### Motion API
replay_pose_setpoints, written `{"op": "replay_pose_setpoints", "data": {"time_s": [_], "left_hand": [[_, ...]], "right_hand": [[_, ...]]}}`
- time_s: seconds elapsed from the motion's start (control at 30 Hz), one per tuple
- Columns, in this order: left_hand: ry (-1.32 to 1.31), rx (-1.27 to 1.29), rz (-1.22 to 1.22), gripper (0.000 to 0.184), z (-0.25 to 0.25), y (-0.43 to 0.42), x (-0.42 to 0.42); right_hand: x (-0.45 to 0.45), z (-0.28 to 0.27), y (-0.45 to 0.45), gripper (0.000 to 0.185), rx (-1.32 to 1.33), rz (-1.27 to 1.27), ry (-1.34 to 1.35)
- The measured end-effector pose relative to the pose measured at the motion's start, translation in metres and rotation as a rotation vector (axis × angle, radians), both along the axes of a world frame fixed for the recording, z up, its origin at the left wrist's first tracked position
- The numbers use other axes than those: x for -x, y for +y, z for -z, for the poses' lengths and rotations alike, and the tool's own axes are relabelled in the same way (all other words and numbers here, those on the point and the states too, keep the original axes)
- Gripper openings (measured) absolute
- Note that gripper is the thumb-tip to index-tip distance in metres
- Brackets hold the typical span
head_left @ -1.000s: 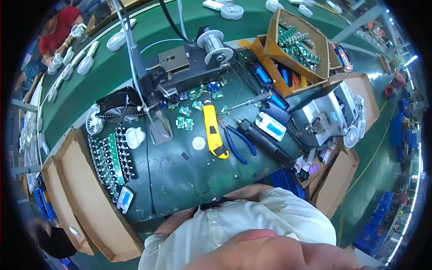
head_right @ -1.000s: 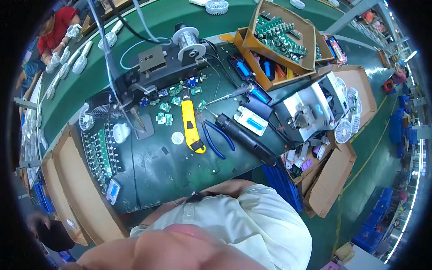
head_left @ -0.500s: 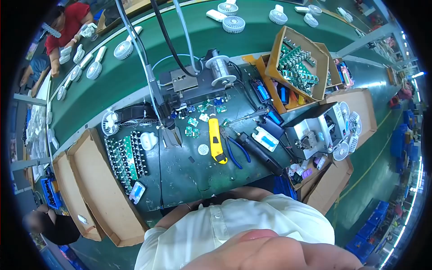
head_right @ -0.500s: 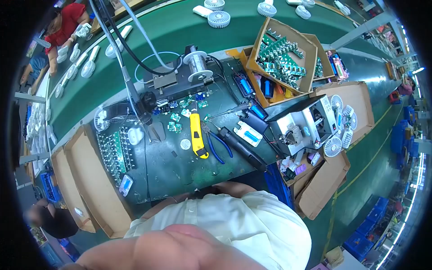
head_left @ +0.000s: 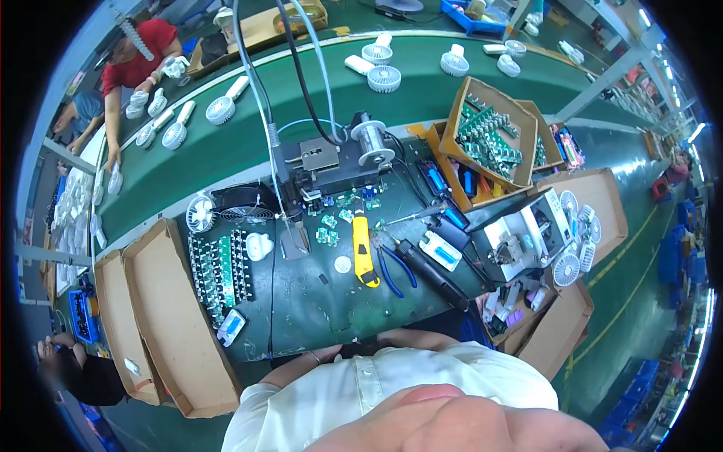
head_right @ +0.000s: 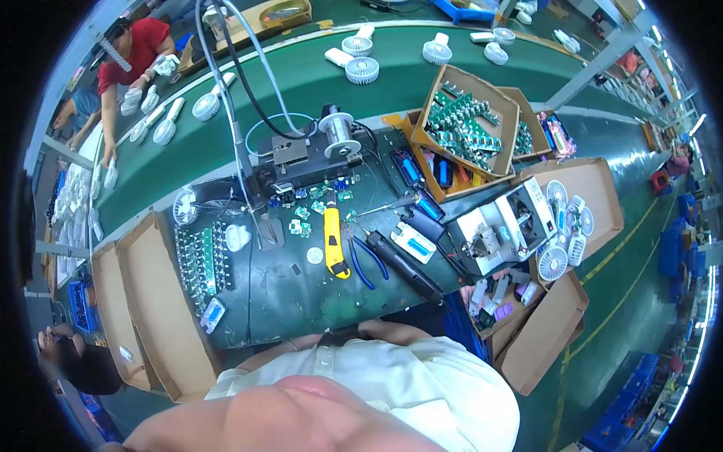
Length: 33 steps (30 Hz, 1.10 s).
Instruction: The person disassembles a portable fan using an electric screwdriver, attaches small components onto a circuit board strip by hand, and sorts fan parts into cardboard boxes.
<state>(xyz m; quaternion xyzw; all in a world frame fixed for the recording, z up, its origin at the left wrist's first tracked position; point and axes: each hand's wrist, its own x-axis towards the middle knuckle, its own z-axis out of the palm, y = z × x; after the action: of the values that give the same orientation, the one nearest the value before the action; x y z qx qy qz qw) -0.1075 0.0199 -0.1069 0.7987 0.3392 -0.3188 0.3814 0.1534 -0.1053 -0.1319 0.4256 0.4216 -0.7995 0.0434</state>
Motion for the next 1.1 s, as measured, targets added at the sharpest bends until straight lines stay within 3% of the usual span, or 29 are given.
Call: {"op": "replay_pose_setpoints", "data": {"time_s": [0.33, 0.57, 0.73, 0.77, 0.87, 0.97, 1.03, 1.07, 1.1], "left_hand": [[-0.092, -0.232, -0.099, 0.036, 0.056, 0.012, -0.005], [-0.155, -0.354, -0.146, 0.036, 0.034, 0.023, -0.010], [-0.170, -0.381, -0.005, 0.035, 0.094, 0.035, 0.003], [-0.144, -0.353, -0.078, 0.035, 0.096, 0.035, 0.000], [-0.099, -0.269, -0.246, 0.040, 0.057, 0.033, -0.004], [-0.084, -0.352, -0.286, 0.043, 0.062, 0.029, 0.001], [-0.077, -0.295, -0.370, 0.040, 0.017, 0.023, 0.005], [-0.108, -0.309, -0.360, 0.038, 0.022, 0.020, 0.010], [-0.178, -0.257, -0.469, 0.039, 0.014, 0.018, 0.016]], "right_hand": [[0.005, 0.074, 0.034, 0.038, -0.055, -0.106, -0.032], [0.020, 0.083, 0.053, 0.040, -0.133, -0.148, -0.048], [0.040, 0.079, 0.066, 0.041, -0.151, -0.214, -0.074], [0.043, 0.078, 0.066, 0.041, -0.147, -0.239, -0.080], [0.051, 0.076, 0.071, 0.042, -0.141, -0.295, -0.103], [0.058, 0.074, 0.070, 0.043, -0.125, -0.378, -0.145], [0.064, 0.073, 0.068, 0.043, -0.129, -0.448, -0.179], [0.066, 0.070, 0.068, 0.044, -0.161, -0.496, -0.191], [0.066, 0.073, 0.068, 0.048, -0.358, -0.586, -0.225]]}}
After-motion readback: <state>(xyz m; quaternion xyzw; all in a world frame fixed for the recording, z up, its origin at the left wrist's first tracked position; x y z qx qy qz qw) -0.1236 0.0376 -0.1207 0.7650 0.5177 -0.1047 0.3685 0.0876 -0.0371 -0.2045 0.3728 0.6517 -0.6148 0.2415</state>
